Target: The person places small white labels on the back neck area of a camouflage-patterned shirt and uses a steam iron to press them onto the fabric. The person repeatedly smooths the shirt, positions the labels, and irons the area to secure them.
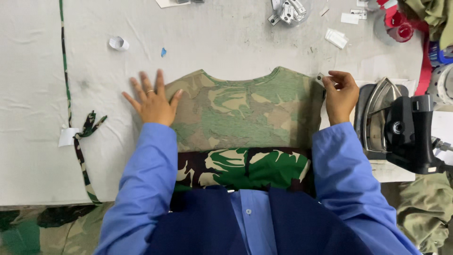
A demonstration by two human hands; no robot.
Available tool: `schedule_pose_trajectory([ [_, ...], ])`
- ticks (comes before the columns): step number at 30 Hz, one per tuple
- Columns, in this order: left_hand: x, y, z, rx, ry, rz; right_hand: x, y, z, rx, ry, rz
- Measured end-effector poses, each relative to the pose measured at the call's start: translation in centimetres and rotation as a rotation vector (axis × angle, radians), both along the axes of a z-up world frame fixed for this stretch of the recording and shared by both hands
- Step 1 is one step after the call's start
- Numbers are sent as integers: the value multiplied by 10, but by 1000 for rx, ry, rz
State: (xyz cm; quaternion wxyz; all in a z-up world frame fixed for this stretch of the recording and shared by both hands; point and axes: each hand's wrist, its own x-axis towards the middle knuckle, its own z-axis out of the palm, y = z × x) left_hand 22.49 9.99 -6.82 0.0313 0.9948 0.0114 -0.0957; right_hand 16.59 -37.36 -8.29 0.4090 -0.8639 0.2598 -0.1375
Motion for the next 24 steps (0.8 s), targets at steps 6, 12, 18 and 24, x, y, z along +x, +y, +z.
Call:
schedule_pose_trajectory([
  [6,-47,-85,35,-249,122,-272,-3,123,6,453,140,409],
  [12,-49,-107,16,-147,254,-93,4,168,32,-200,175,665],
  [18,-45,-111,27,-247,237,-2,-11,143,9,-326,227,434],
  [24,-44,-117,21,-221,229,-4,-13,153,21,-291,269,421],
])
